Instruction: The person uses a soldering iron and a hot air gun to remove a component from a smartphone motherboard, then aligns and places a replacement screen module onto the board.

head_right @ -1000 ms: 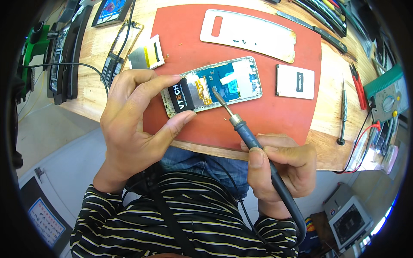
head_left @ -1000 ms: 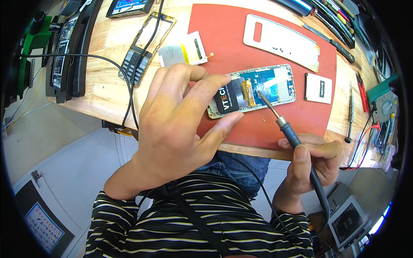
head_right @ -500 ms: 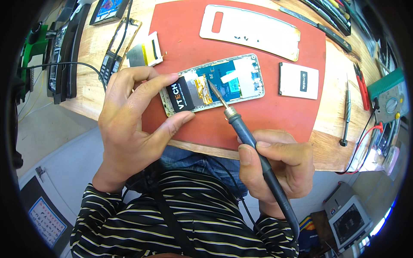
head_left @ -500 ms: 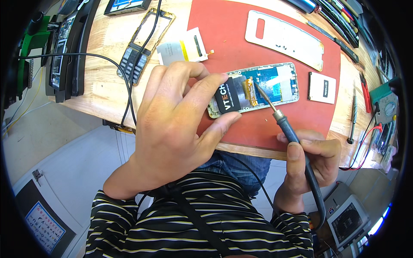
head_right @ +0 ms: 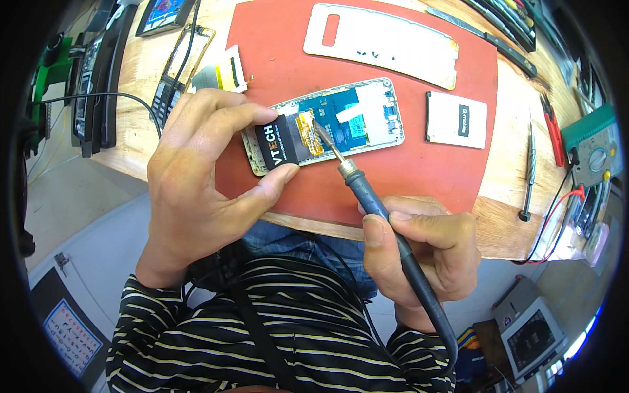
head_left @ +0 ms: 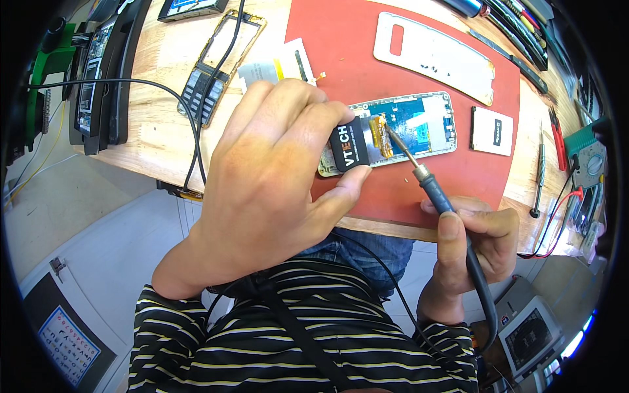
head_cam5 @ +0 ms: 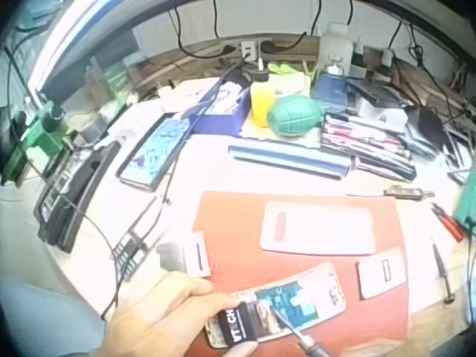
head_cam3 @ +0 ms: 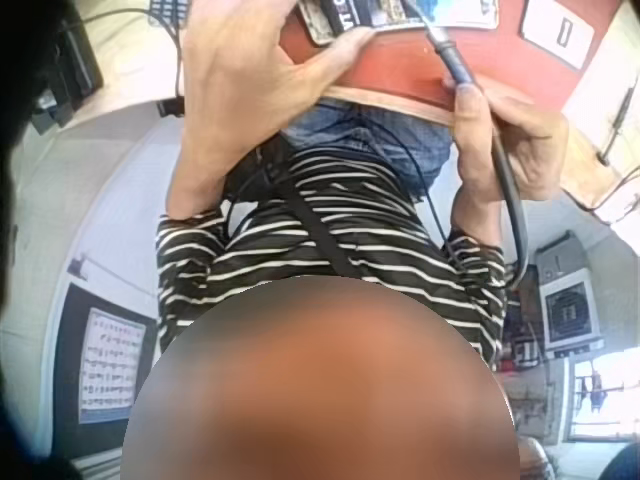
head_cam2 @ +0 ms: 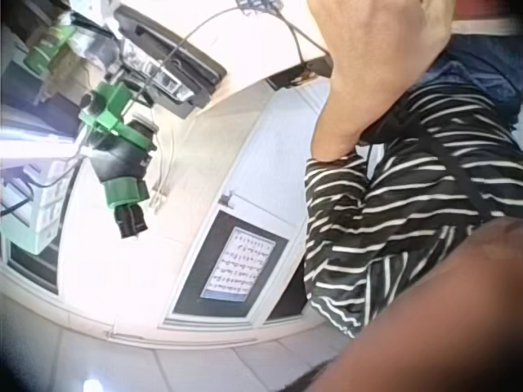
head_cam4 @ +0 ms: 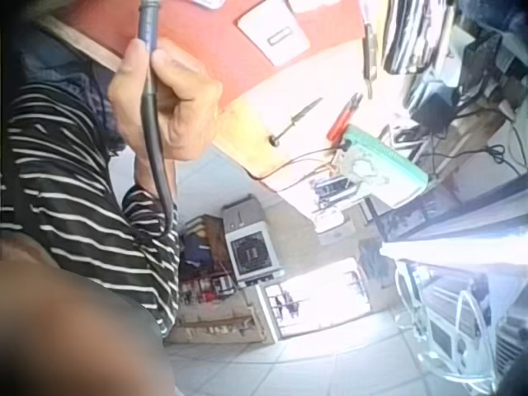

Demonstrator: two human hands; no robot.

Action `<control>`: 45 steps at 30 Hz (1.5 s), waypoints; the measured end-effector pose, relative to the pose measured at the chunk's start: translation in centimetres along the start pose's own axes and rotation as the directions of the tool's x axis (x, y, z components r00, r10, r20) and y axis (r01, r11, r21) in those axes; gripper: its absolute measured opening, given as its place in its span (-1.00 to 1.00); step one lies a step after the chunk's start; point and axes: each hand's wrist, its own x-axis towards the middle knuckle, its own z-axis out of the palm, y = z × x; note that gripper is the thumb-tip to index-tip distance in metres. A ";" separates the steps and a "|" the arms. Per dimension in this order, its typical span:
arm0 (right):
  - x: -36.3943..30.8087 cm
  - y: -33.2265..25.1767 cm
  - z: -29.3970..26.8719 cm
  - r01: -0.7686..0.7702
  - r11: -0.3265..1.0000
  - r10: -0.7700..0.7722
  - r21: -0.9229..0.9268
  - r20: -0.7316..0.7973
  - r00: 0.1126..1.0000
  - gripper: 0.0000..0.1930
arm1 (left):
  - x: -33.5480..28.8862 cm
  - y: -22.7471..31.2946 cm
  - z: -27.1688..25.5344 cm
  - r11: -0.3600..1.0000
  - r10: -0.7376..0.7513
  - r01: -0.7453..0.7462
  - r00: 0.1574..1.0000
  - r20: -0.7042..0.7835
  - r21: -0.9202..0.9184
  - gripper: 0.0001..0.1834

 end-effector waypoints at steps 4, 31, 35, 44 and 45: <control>0.0 -0.2 -0.1 -0.057 0.998 0.057 0.017 -0.015 0.998 -0.68 | 0.3 0.0 -0.1 0.999 -0.023 0.024 0.999 0.028 -0.035 -0.48; 0.1 0.1 -0.1 -0.036 0.999 0.036 0.014 -0.012 0.999 -0.68 | 0.7 -0.1 0.0 0.998 0.065 -0.065 0.998 0.017 -0.022 -0.47; 0.1 0.2 -0.1 -0.025 1.000 0.025 0.015 -0.005 1.000 -0.68 | 0.6 -0.1 0.0 0.997 0.070 -0.070 0.997 0.020 -0.018 -0.47; 0.2 0.0 0.1 -0.026 0.999 0.026 0.031 0.009 1.000 -0.68 | 0.6 -0.1 0.1 0.997 0.080 -0.080 0.997 0.012 -0.002 -0.46; 0.2 0.0 0.1 -0.024 0.999 0.024 0.026 0.007 1.000 -0.69 | 0.6 -0.1 0.1 0.997 0.078 -0.078 0.997 0.014 -0.002 -0.46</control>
